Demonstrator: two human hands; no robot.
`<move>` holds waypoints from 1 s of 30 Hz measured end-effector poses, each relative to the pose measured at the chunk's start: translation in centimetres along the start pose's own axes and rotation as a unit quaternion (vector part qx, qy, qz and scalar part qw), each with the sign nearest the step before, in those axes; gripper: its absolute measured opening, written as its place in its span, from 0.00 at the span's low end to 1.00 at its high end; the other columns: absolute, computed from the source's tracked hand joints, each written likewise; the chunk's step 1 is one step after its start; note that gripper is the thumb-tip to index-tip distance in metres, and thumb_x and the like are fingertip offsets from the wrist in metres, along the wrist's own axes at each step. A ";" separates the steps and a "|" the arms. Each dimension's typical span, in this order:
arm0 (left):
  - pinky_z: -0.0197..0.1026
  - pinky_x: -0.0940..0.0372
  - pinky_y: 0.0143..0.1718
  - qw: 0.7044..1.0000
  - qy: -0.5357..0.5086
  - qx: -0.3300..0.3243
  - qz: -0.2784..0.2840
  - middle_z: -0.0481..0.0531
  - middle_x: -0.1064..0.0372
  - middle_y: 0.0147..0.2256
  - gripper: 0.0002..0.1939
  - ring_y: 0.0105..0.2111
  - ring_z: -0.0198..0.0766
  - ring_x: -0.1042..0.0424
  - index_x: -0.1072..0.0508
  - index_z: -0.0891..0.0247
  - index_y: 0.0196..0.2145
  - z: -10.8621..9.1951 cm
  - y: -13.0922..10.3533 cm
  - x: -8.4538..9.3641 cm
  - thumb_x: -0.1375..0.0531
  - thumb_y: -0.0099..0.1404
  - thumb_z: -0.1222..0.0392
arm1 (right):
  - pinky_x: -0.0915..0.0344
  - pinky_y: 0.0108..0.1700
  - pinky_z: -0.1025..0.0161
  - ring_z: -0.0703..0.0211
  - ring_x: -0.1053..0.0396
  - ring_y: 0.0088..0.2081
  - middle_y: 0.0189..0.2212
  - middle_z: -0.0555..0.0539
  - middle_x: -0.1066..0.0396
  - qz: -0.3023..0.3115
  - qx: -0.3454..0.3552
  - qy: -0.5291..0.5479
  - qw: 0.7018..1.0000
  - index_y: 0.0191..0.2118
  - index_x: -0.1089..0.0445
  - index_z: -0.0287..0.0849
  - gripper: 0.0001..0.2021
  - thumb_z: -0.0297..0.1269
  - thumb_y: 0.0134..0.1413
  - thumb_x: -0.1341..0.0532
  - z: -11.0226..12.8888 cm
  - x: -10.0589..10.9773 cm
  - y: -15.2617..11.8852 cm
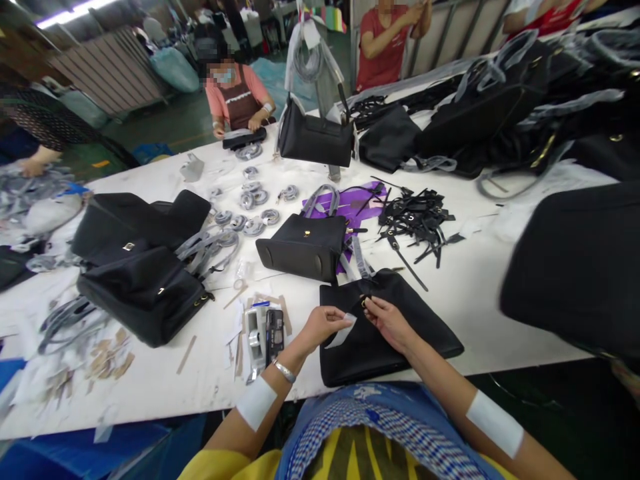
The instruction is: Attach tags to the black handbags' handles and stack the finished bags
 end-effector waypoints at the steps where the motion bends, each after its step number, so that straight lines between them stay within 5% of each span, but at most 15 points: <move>1: 0.35 0.37 0.30 1.000 -0.002 0.000 0.001 0.54 0.24 0.28 0.18 0.27 0.36 0.28 0.24 0.67 0.30 -0.1 0.0 -0.1 0.31 0.46 0.50 | 0.37 0.35 0.68 0.67 0.35 0.30 0.28 0.52 0.30 0.002 -0.001 0.001 1.000 0.32 0.24 0.42 0.12 0.42 0.41 0.29 0.0 0.0 0.0; 14: 0.37 0.35 0.36 0.998 -0.039 0.015 -0.041 0.54 0.23 0.31 0.17 0.30 0.38 0.26 0.21 0.66 0.32 -1.4 0.4 -0.5 0.30 0.46 0.52 | 0.42 0.30 0.67 0.66 0.38 0.26 0.24 0.51 0.31 0.007 0.025 -0.098 0.995 0.30 0.25 0.40 0.15 0.47 0.43 0.31 0.0 -0.2 -0.1; 21: 0.40 0.32 0.39 0.993 -0.096 0.011 -0.073 0.57 0.22 0.33 0.18 0.33 0.40 0.25 0.22 0.68 0.34 -0.3 0.9 -1.8 0.30 0.47 0.53 | 0.44 0.31 0.66 0.66 0.40 0.27 0.25 0.51 0.30 0.020 0.044 -0.146 0.988 0.30 0.25 0.39 0.15 0.48 0.46 0.32 -0.5 -0.1 0.1; 30: 0.39 0.33 0.36 0.989 -0.124 -0.006 -0.081 0.55 0.22 0.32 0.16 0.31 0.39 0.25 0.22 0.67 0.34 -0.1 1.1 -2.3 0.31 0.49 0.54 | 0.42 0.31 0.64 0.65 0.38 0.27 0.26 0.49 0.29 -0.039 0.037 -0.124 0.991 0.39 0.23 0.41 0.21 0.51 0.41 0.32 -0.3 0.2 0.3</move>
Point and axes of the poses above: each hand's wrist, its own y-axis towards the middle knuckle, its own x-axis out of the back of the hand, z = x × y, the point moved 2 cm from there along y, towards the middle knuckle
